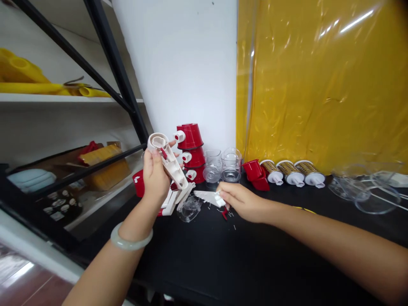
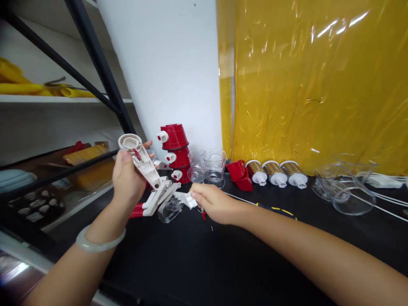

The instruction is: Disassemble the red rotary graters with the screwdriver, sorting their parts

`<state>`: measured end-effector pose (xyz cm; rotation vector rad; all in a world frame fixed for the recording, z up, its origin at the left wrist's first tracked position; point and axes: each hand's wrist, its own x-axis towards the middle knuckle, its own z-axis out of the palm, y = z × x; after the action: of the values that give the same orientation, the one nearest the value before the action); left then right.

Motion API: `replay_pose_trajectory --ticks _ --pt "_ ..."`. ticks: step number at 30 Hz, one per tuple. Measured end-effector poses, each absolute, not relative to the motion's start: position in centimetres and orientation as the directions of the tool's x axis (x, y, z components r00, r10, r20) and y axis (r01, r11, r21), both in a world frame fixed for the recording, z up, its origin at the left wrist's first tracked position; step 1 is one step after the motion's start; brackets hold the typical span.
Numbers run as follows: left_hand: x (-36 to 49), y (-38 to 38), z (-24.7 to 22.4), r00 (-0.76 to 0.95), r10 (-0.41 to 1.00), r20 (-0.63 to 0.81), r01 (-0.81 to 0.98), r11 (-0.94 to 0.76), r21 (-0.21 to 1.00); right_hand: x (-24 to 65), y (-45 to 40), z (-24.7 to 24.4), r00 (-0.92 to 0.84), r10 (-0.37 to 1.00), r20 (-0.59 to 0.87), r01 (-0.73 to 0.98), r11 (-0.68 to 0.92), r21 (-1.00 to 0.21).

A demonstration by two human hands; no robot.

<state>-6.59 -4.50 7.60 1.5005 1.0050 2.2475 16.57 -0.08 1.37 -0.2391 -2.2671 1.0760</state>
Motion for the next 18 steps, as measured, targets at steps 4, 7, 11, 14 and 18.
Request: replay_pose_trajectory --ticks 4,7,11,14,18 --pt "-9.2 -5.8 8.1 -0.198 0.807 0.557 0.316 -0.486 0.815 13.3 2.4 1.7 -0.862 0.370 0.346 -0.140 0.482 -0.865" --pt "-11.1 -7.2 8.4 0.003 0.919 0.393 0.492 -0.344 0.800 11.7 3.0 2.3 -0.888 0.357 0.290 -0.140 0.391 -0.910" --pt "-12.1 -8.9 8.5 0.115 0.953 0.281 0.649 -0.286 0.705 10.0 2.4 3.2 -0.910 0.357 0.211 -0.092 0.322 -0.942" --pt "-12.0 -9.5 8.0 0.123 0.946 0.299 0.745 -0.287 0.602 8.7 2.2 3.5 -0.903 0.402 0.149 -0.020 0.308 -0.951" --pt "-12.3 -9.3 6.9 0.002 0.961 0.276 0.846 -0.149 0.513 8.9 2.4 3.3 -0.849 0.524 0.071 0.135 0.344 -0.929"
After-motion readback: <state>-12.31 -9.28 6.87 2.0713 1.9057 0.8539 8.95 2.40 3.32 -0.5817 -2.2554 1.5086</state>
